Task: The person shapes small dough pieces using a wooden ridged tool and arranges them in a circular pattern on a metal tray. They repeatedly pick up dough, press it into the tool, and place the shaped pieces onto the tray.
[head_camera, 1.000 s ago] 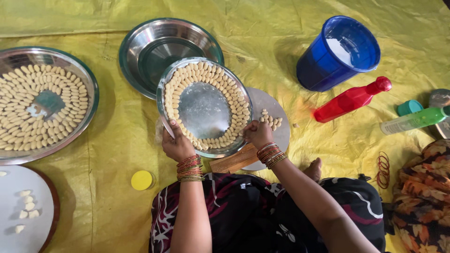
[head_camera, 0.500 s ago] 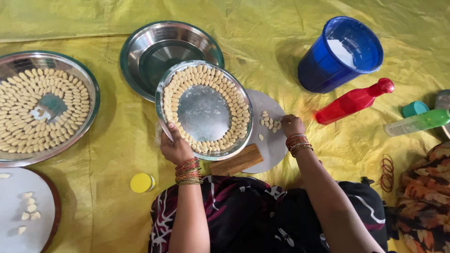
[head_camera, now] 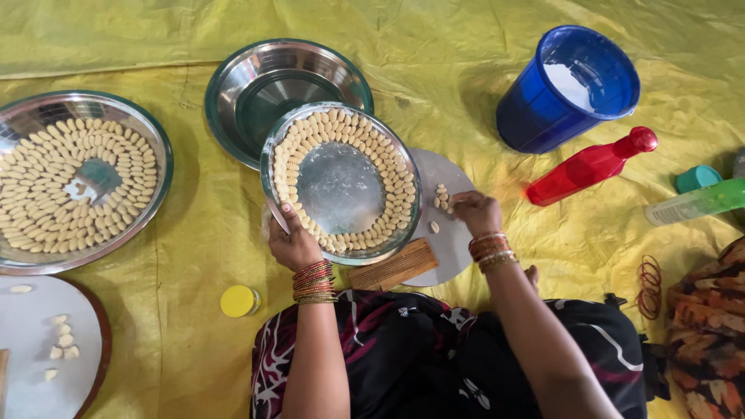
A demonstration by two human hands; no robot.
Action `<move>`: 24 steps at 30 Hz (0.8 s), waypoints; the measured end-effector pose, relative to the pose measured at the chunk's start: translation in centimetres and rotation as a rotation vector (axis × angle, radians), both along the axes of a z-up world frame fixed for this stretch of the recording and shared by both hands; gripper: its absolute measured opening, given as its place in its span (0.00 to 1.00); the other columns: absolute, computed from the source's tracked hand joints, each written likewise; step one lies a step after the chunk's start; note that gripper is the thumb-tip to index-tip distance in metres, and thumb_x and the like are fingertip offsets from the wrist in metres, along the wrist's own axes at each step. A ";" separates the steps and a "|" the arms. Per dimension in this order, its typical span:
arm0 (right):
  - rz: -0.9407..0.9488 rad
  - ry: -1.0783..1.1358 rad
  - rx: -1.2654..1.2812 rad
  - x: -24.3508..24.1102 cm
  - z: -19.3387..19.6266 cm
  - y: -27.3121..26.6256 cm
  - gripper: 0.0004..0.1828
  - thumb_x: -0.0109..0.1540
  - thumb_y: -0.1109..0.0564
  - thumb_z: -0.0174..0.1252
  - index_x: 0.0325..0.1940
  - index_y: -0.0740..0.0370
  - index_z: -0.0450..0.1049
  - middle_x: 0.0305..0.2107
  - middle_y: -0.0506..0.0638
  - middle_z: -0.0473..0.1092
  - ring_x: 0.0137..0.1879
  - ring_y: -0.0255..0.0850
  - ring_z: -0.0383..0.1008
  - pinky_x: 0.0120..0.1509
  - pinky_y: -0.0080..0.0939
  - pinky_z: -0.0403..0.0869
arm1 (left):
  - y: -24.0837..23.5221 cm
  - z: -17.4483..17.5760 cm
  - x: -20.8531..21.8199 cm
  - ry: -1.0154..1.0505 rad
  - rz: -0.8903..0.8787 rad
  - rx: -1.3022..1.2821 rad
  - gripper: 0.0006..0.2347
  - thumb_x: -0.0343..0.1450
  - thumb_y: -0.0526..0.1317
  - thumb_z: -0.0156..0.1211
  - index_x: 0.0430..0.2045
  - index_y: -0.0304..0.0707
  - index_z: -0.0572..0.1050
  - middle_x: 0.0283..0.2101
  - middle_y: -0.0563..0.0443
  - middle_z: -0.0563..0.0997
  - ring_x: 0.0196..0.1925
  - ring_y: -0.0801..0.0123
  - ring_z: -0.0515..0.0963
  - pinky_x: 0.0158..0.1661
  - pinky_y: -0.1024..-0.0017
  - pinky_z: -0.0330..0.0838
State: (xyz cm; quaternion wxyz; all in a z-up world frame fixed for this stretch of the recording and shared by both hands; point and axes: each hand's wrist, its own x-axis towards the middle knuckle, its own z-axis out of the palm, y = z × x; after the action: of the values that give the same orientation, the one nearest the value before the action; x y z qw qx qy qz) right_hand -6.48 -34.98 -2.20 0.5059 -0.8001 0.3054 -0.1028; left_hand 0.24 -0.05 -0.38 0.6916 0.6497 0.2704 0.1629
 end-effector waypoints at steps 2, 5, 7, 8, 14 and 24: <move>0.006 -0.005 0.325 -0.8 0.8 2.1 0.06 0.59 0.67 0.63 0.39 0.65 0.81 0.36 0.56 0.80 0.38 0.41 0.82 0.46 0.37 0.84 | 0.0 -0.1 0.0 -0.056 -0.004 -0.002 0.22 0.73 0.56 0.59 0.44 0.33 0.82 0.37 0.45 0.87 0.38 0.63 0.86 0.40 0.67 0.78; 0.075 0.063 0.514 -1.2 -0.1 6.0 0.05 0.60 0.68 0.61 0.39 0.67 0.80 0.36 0.55 0.80 0.40 0.39 0.83 0.49 0.38 0.82 | -0.1 -0.1 -0.1 -0.086 -0.004 -0.007 0.22 0.73 0.56 0.59 0.44 0.32 0.82 0.38 0.45 0.87 0.39 0.64 0.86 0.41 0.67 0.78; 0.171 0.039 0.496 -0.8 -1.0 7.8 0.05 0.59 0.69 0.62 0.39 0.68 0.80 0.36 0.54 0.80 0.40 0.38 0.83 0.50 0.37 0.81 | 0.0 0.0 -0.1 -0.084 -0.004 -0.006 0.22 0.73 0.55 0.59 0.45 0.33 0.82 0.37 0.45 0.87 0.39 0.64 0.86 0.41 0.68 0.78; 0.206 0.026 0.442 -0.6 -1.4 8.5 0.06 0.58 0.69 0.63 0.39 0.69 0.80 0.36 0.54 0.80 0.40 0.38 0.83 0.50 0.37 0.82 | 0.0 0.0 -0.1 -0.077 -0.006 -0.005 0.21 0.73 0.55 0.59 0.45 0.33 0.82 0.37 0.45 0.87 0.39 0.64 0.86 0.41 0.68 0.78; 0.216 -0.002 0.103 -0.5 -1.6 10.4 0.06 0.58 0.66 0.66 0.38 0.72 0.81 0.30 0.55 0.80 0.34 0.37 0.80 0.40 0.35 0.80 | 0.0 0.0 -0.1 -0.135 -0.007 -0.030 0.21 0.74 0.55 0.59 0.43 0.32 0.82 0.38 0.45 0.87 0.39 0.64 0.86 0.41 0.67 0.77; 0.160 0.093 -0.317 -0.7 1.9 13.3 0.06 0.56 0.62 0.65 0.35 0.61 0.84 0.25 0.51 0.80 0.30 0.35 0.82 0.38 0.35 0.78 | 0.2 0.6 -0.3 -0.076 -0.014 0.009 0.22 0.74 0.56 0.58 0.44 0.32 0.82 0.37 0.44 0.87 0.39 0.61 0.86 0.41 0.65 0.78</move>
State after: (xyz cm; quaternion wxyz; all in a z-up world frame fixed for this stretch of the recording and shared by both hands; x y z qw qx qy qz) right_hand -7.14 -21.70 -0.33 0.3651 -0.8955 0.2440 -0.0719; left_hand -0.02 0.12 0.17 0.6994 0.6482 0.2386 0.1837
